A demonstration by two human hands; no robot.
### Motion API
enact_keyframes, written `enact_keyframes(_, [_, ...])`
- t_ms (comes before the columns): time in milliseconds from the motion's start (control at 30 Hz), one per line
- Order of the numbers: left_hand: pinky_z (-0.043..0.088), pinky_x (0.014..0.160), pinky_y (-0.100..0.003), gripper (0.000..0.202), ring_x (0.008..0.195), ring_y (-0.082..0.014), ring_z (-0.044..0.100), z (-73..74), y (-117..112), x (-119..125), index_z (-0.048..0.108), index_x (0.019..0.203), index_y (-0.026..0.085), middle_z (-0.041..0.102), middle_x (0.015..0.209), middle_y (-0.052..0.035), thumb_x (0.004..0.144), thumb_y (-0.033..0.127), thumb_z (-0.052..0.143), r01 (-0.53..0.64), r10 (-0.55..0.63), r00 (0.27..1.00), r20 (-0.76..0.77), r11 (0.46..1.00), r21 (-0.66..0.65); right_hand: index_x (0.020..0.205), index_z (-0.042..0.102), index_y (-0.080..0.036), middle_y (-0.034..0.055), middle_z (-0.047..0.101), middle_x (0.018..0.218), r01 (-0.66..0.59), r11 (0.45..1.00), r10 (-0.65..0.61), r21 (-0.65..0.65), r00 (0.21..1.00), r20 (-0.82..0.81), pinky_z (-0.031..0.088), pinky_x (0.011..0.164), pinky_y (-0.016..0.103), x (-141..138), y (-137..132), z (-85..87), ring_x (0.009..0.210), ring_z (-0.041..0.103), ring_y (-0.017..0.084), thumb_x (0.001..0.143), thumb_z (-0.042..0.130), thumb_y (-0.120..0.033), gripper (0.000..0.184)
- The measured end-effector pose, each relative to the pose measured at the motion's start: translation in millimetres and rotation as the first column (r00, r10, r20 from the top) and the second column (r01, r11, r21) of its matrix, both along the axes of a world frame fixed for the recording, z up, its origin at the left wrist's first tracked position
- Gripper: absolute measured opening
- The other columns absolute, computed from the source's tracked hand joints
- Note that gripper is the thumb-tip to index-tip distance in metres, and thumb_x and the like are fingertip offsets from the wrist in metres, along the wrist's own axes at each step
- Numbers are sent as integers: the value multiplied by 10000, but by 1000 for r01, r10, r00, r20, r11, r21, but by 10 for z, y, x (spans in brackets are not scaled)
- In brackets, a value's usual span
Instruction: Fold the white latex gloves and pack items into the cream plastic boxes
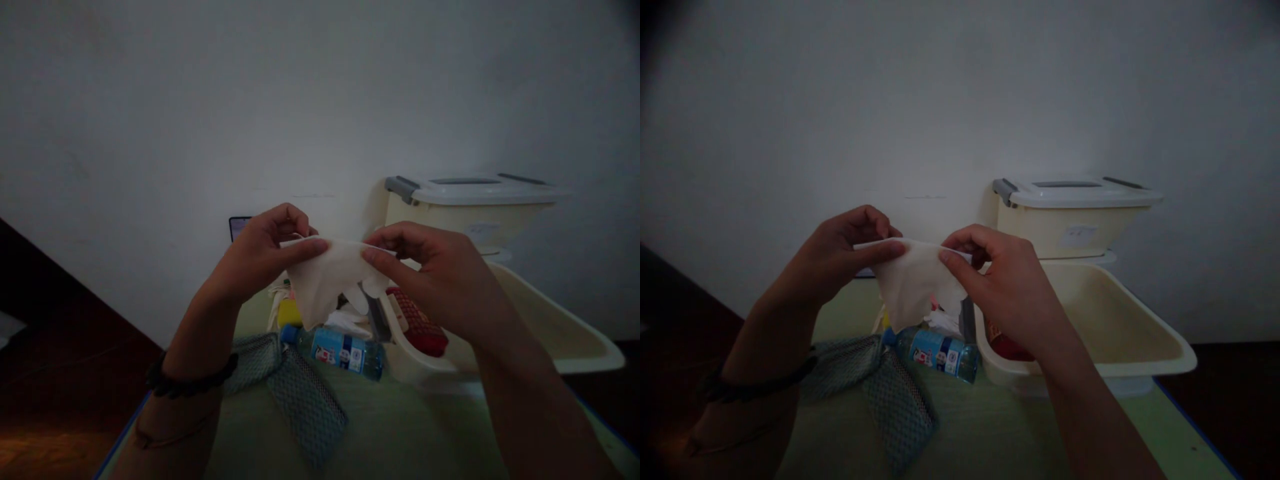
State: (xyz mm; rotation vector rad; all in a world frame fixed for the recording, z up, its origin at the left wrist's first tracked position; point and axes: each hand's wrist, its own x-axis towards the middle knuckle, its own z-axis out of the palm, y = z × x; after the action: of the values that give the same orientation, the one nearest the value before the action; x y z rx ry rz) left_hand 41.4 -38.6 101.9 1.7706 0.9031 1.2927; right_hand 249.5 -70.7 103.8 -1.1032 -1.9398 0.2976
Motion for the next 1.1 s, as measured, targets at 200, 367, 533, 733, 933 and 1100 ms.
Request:
enact_keyframes(200, [396,453,-145,106,507,-61,517,80,-79,-42,657,775,156,615,635,33,699,207,710,-83,81,992,-100,996,-19,856,644,-193,-1,669,817,-96,994,90,-43,988,-128,476,596,220,-8,12,-24,706,608,113,842,589,-290,112])
enact_keyframes(367, [426,499,-148,136,576,-73,550,48,-55,2,690,795,157,656,695,18,715,266,707,-34,35,988,-149,999,7,865,597,-211,-4,665,809,-157,971,110,-178,962,-250,472,536,215,2,50,-70,681,617,116,841,590,-332,124])
enact_keyframes(533, [422,510,-147,136,591,-71,553,11,-27,20,690,785,150,659,703,13,729,273,702,-2,4,986,-167,1000,13,901,622,-218,-6,689,827,-176,968,139,-178,970,-199,491,589,222,-18,43,-72,716,633,124,814,625,-343,151])
enact_keyframes(733, [457,574,-163,112,663,-88,592,-5,-14,40,679,813,149,680,759,3,759,247,681,122,-124,970,-208,992,-23,835,669,-219,-37,672,761,-129,981,128,-142,992,-20,455,591,191,-51,-10,-29,670,593,87,839,593,-316,123])
enact_keyframes(933, [449,627,-140,65,699,-67,585,14,-26,85,641,775,132,653,740,18,765,186,676,265,-265,940,-215,964,-30,866,681,-219,-44,685,801,-114,990,119,-83,990,69,449,661,185,-59,-29,-21,728,600,84,825,613,-256,87])
enact_keyframes(1100, [436,558,-143,131,647,-65,572,-11,-10,57,606,840,147,631,738,28,745,178,689,300,-324,926,-191,943,-143,849,683,-230,-48,698,770,-149,982,156,-115,986,58,446,606,187,-30,-27,-4,688,602,86,841,587,-273,105])
